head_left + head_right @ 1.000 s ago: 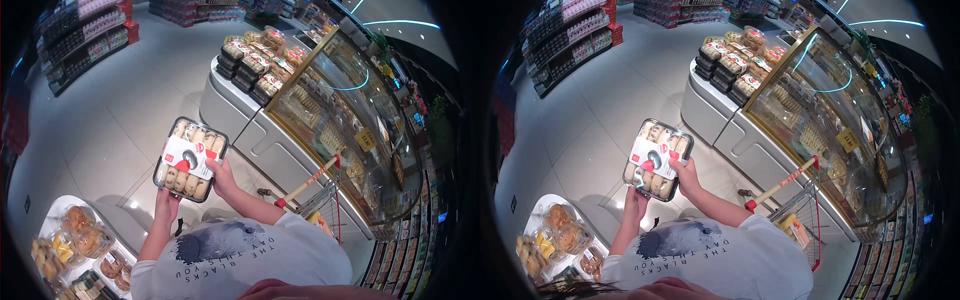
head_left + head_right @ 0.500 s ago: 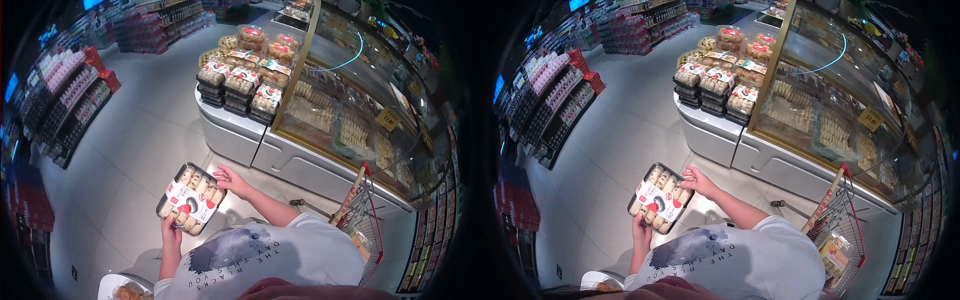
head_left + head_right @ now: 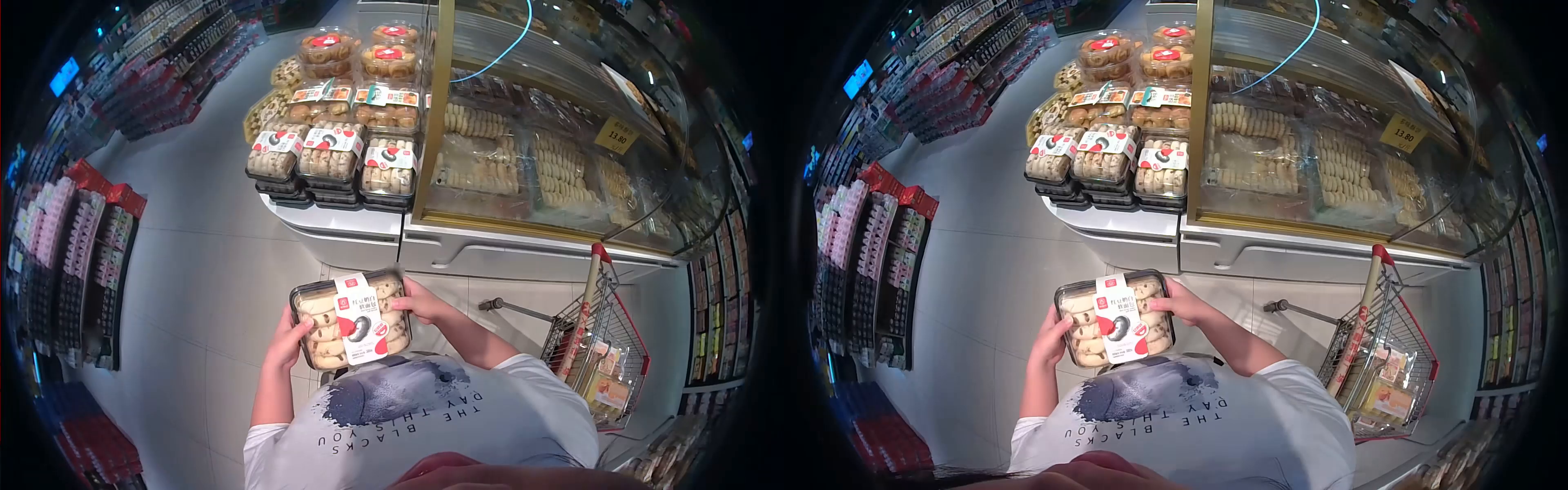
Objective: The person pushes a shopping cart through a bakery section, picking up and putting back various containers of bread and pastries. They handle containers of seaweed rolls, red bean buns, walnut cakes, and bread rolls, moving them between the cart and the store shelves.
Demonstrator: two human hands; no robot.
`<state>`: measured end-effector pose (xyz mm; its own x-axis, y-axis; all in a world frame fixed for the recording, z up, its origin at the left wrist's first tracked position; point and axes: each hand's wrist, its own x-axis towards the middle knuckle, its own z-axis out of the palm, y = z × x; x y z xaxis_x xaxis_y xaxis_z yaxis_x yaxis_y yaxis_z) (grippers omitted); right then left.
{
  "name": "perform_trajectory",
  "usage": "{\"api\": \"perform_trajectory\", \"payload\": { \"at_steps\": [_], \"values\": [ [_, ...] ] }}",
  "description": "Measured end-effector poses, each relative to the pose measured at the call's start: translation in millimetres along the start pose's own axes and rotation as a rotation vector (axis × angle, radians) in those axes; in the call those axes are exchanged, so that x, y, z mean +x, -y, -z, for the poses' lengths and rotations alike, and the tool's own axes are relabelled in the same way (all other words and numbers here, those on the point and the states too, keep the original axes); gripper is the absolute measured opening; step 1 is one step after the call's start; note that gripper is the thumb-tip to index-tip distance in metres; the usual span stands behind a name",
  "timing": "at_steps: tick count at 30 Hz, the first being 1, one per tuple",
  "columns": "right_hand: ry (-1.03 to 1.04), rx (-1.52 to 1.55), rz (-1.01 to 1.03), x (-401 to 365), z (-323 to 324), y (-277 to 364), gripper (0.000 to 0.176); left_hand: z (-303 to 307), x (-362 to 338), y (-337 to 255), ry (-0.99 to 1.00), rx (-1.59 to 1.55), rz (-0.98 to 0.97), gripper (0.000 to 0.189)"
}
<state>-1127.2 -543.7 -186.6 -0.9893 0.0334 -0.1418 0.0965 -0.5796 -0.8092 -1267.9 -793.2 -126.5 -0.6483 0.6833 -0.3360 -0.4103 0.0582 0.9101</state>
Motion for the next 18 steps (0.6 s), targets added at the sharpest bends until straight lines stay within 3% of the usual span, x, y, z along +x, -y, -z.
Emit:
{"api": "perform_trajectory", "payload": {
  "at_steps": [1, 3, 4, 11, 14, 18],
  "values": [
    [-0.119, 0.058, -0.049, 3.7, 8.0, 2.2, 0.051, -3.7, 22.7, -16.5, 0.054, -0.003, 0.000, 0.069],
    [-0.147, 0.310, 0.045, 12.6, 16.4, 14.8, 0.047, -3.4, 64.4, -44.7, 0.156, 0.059, -0.014, 0.071],
    [-0.242, 0.294, 0.048, 18.7, 20.7, 16.6, 0.047, 1.3, 89.0, -52.0, 0.217, 0.096, -0.050, 0.071],
    [-0.445, 0.613, 0.287, 97.1, 11.4, 68.6, 0.056, -20.7, 214.3, -126.4, 0.359, 0.137, -0.171, 0.071],
    [-0.605, 0.691, 0.389, 136.8, 17.9, 82.0, 0.058, -33.1, 268.6, -148.1, 0.374, 0.363, -0.283, 0.072],
    [-0.751, 0.783, 0.543, 186.1, 41.9, 90.2, 0.060, -45.0, 334.0, -160.6, 0.364, 0.913, -0.526, 0.064]
  ]
}}
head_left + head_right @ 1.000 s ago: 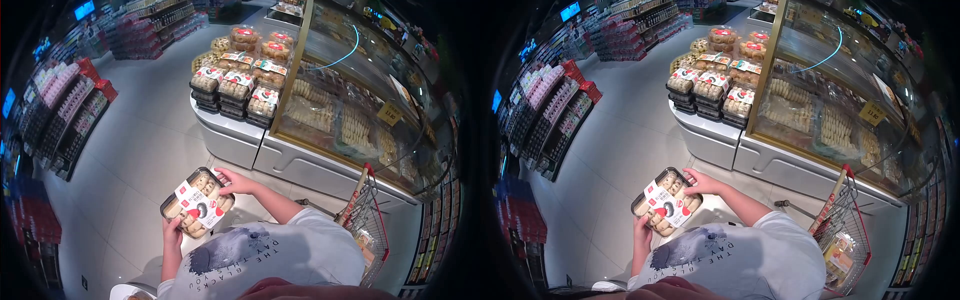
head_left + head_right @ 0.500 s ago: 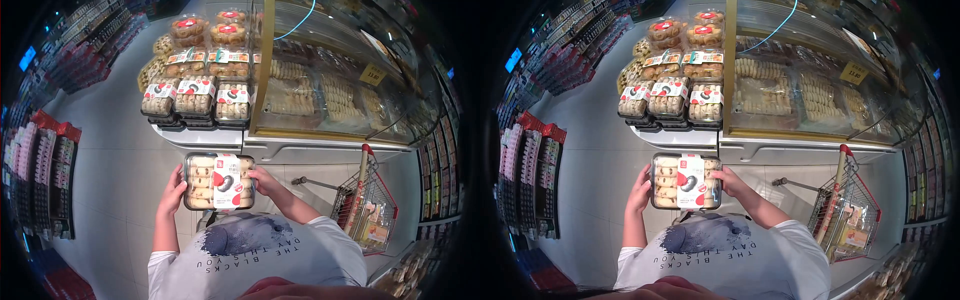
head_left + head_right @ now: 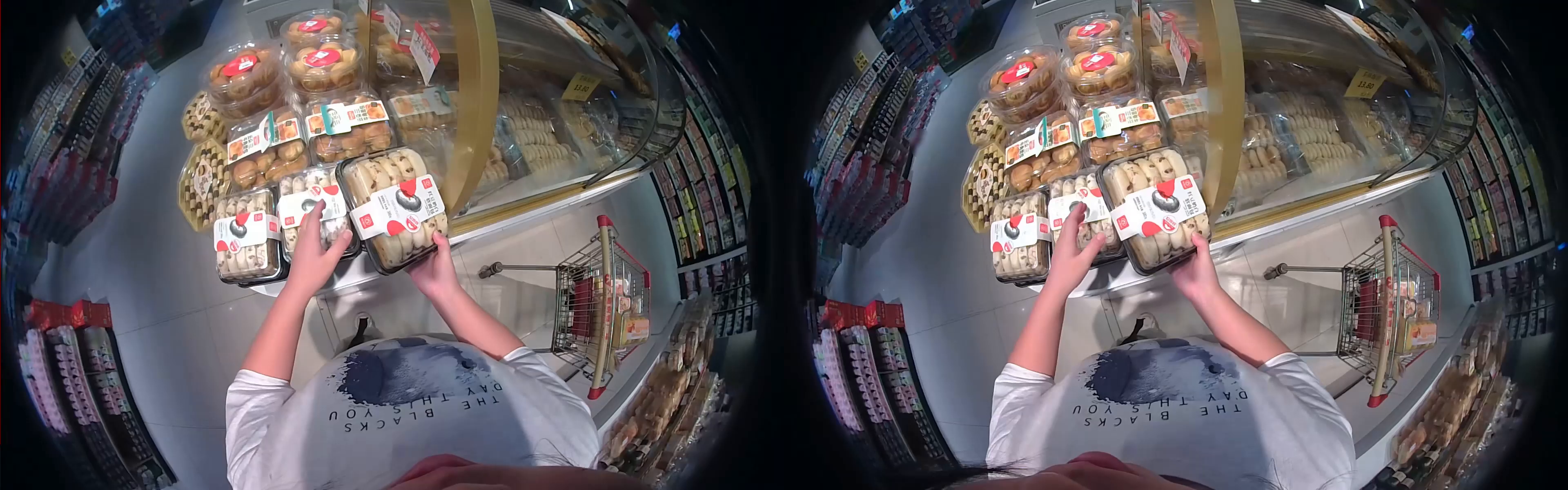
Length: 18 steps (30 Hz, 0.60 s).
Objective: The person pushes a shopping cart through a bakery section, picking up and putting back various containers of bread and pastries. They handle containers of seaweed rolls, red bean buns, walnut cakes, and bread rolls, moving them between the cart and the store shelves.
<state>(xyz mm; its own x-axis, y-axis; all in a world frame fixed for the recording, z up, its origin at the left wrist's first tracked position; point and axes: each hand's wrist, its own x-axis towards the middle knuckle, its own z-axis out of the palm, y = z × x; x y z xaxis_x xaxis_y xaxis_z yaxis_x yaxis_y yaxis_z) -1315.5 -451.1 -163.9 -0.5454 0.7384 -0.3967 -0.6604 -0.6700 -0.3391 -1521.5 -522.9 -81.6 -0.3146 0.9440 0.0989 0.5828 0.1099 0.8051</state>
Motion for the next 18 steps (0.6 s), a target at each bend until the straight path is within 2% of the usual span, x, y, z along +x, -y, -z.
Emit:
{"api": "perform_trajectory", "payload": {
  "at_steps": [3, 7, 9, 12, 16, 18],
  "values": [
    [-0.043, 0.047, 0.076, 22.7, -12.8, -8.7, 0.057, -6.7, 23.3, 18.5, 0.034, 0.399, -0.119, 0.061],
    [-0.115, 0.065, 0.143, 53.0, -7.3, -19.7, 0.050, -16.2, 32.3, 38.0, 0.129, 0.667, -0.072, 0.059],
    [-0.142, 0.078, 0.177, 61.6, -3.1, -22.9, 0.046, -20.3, 33.4, 46.5, 0.086, 0.636, -0.097, 0.059],
    [-0.210, 0.002, 0.198, 65.0, -6.8, -27.0, 0.050, -23.5, 33.7, 51.2, 0.028, 0.664, -0.149, 0.060],
    [-0.369, -0.084, 0.142, 72.1, -13.3, -28.1, 0.050, -23.8, 40.1, 46.6, 0.009, 0.693, -0.108, 0.059],
    [-0.385, -0.183, 0.073, 75.9, -12.8, -21.7, 0.050, -24.9, 40.7, 46.9, 0.006, 0.721, -0.113, 0.059]
  ]
}}
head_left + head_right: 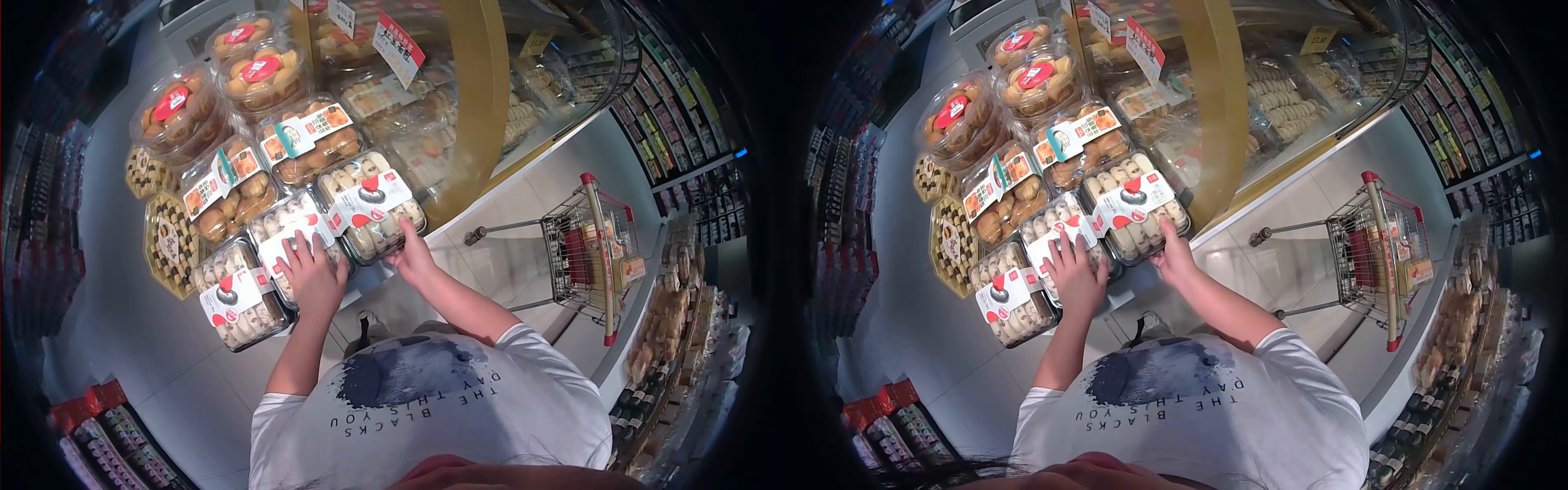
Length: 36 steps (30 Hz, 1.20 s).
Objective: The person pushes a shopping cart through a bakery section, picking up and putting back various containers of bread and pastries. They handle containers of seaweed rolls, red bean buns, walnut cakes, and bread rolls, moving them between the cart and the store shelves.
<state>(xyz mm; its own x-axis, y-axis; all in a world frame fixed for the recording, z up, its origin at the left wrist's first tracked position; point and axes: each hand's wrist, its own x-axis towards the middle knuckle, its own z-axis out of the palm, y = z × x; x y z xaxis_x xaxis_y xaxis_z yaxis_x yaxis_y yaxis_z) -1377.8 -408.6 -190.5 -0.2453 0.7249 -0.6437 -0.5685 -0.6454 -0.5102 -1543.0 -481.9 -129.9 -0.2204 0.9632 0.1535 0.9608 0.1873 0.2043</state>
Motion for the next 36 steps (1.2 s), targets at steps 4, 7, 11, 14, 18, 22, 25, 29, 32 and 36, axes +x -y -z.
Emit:
{"api": "perform_trajectory", "payload": {
  "at_steps": [4, 7, 11, 14, 18, 22, 25, 29, 32, 36],
  "values": [
    [-0.053, -0.307, -0.081, 7.0, 12.3, 13.4, 0.074, -4.9, -2.5, -0.2, 0.004, 0.033, -0.020, 0.060],
    [0.003, -0.469, -0.124, -8.2, 17.1, 29.4, 0.084, -7.2, -4.6, 0.2, 0.020, 0.038, -0.042, 0.059],
    [-0.059, -0.428, -0.046, -21.2, 44.5, 34.1, 0.080, -7.1, -10.2, 1.9, -0.027, 0.008, -0.056, 0.056],
    [-0.046, -0.392, 0.022, -56.8, 83.0, 39.6, 0.067, 3.2, -21.6, -11.9, -0.131, -0.023, -0.176, 0.056],
    [-0.016, -0.314, 0.065, -115.0, 171.6, 52.7, 0.059, 21.6, -44.9, -75.4, -0.239, -0.193, -0.406, 0.051],
    [-0.172, -0.112, 0.192, -179.2, 277.5, 71.4, 0.049, 13.4, -75.4, -156.0, -0.227, -0.226, -0.596, 0.048],
    [-0.269, 0.238, 0.373, -218.6, 364.9, 97.6, 0.045, 3.6, -97.9, -225.5, -0.163, -0.310, -0.704, 0.048],
    [-0.262, 0.895, 0.741, -242.3, 459.6, 172.9, 0.048, -17.9, -141.1, -340.9, -0.019, -0.335, -0.860, 0.043],
    [-0.150, 0.881, 0.869, -235.9, 492.6, 193.6, 0.041, -29.5, -163.3, -397.1, 0.072, -0.371, -0.960, 0.041],
    [-0.158, 0.868, 0.861, -246.9, 492.6, 193.9, 0.036, -38.3, -181.9, -438.9, 0.150, -0.380, -1.052, 0.039]
  ]
}}
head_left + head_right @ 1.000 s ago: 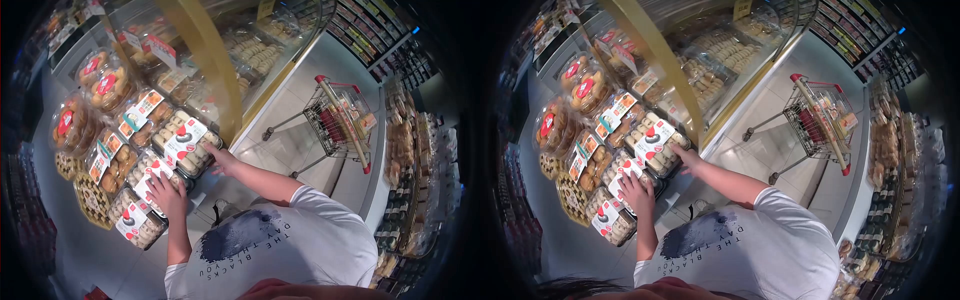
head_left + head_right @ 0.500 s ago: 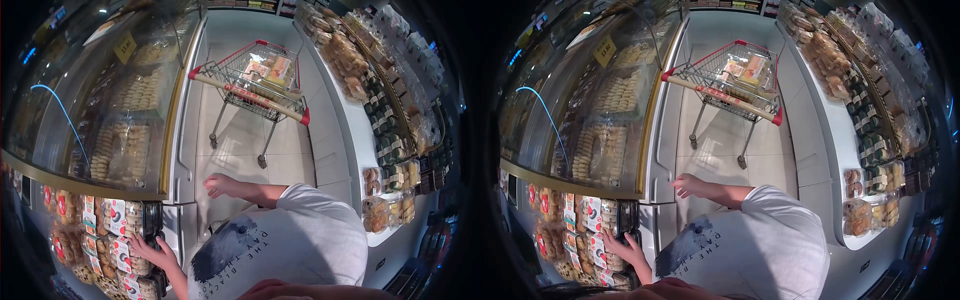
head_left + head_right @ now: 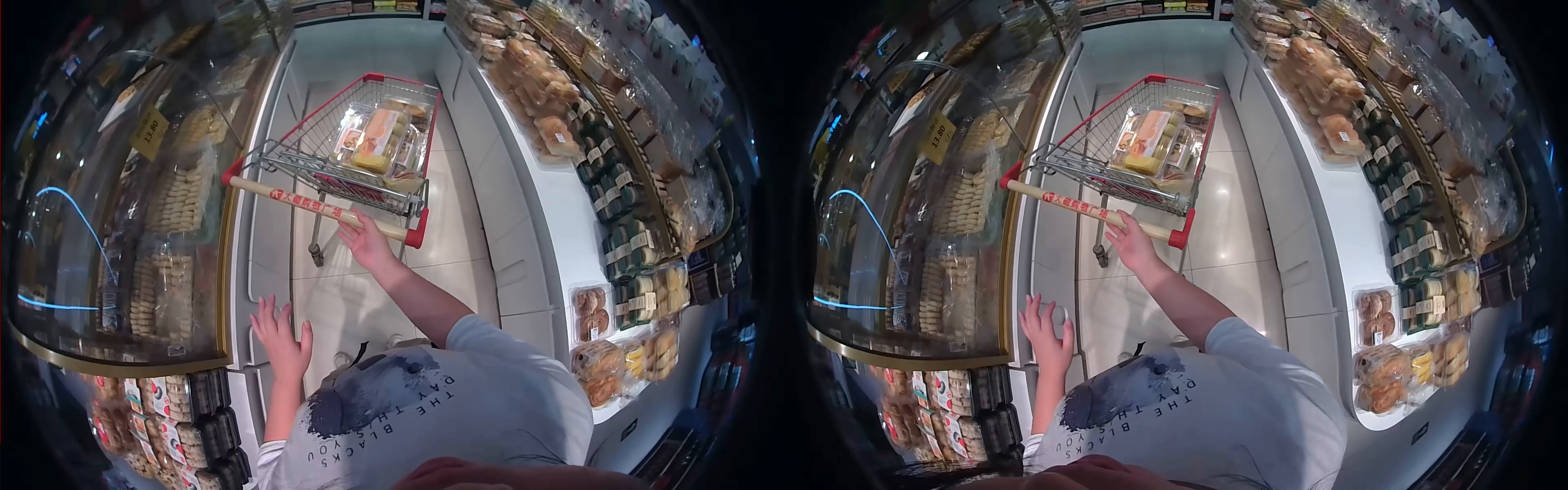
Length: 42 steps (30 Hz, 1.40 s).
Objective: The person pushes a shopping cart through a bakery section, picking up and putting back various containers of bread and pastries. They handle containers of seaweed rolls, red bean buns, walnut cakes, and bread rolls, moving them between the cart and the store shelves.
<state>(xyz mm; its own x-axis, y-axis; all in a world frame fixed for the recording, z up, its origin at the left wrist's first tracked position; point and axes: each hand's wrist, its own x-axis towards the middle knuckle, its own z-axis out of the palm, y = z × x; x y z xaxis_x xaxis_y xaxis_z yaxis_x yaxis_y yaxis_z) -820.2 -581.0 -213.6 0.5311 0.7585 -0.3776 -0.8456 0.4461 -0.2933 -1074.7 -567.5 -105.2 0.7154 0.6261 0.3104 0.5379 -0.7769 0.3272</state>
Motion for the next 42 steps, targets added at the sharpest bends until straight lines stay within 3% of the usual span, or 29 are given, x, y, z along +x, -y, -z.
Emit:
{"api": "perform_trajectory", "payload": {
  "at_steps": [7, 12, 18, 22, 24, 27, 28, 31, 35, 37, 42],
  "values": [
    [-0.002, -0.062, 0.020, -36.4, 30.0, 41.7, 0.031, -14.2, 9.3, 18.7, 0.027, -0.049, 0.047, 0.040],
    [-0.062, -0.095, 0.109, -72.9, 55.6, 75.2, 0.029, -25.9, 29.3, 31.0, 0.048, -0.129, -0.027, 0.044],
    [-0.244, -0.083, 0.317, -108.8, 84.3, 122.5, 0.023, -36.5, 85.9, 18.6, 0.102, -0.079, -0.152, 0.052],
    [-0.494, -0.063, 0.494, -127.1, 105.0, 158.0, 0.025, -66.8, 109.8, 27.7, 0.184, 0.001, -0.136, 0.055],
    [-0.655, -0.031, 0.547, -140.2, 99.8, 167.8, 0.028, -78.6, 106.0, 25.1, 0.304, -0.202, -0.233, 0.056],
    [-0.702, -0.321, 0.455, -163.2, 67.2, 146.8, 0.032, -85.1, 89.6, 6.0, 0.432, -0.389, -0.394, 0.057],
    [-0.672, -0.332, 0.365, -166.5, 58.8, 134.5, 0.028, -89.2, 85.2, 1.7, 0.481, -0.454, -0.437, 0.057],
    [-0.607, -0.339, 0.368, -164.8, 33.0, 92.6, 0.027, -92.5, 73.9, -13.9, 0.543, -0.465, -0.653, 0.056],
    [-0.743, -0.293, 0.649, -155.8, 50.5, 96.8, 0.022, -98.3, 62.3, -21.3, 0.624, -0.391, -0.787, 0.056],
    [-0.839, -0.331, 0.704, -165.1, 63.0, 117.4, 0.019, -101.7, 58.7, -17.6, 0.671, -0.403, -0.693, 0.057],
    [-0.849, -0.436, 0.642, -198.7, 78.5, 158.4, 0.020, -110.3, 47.3, -6.0, 0.709, -0.396, -0.528, 0.057]
  ]
}}
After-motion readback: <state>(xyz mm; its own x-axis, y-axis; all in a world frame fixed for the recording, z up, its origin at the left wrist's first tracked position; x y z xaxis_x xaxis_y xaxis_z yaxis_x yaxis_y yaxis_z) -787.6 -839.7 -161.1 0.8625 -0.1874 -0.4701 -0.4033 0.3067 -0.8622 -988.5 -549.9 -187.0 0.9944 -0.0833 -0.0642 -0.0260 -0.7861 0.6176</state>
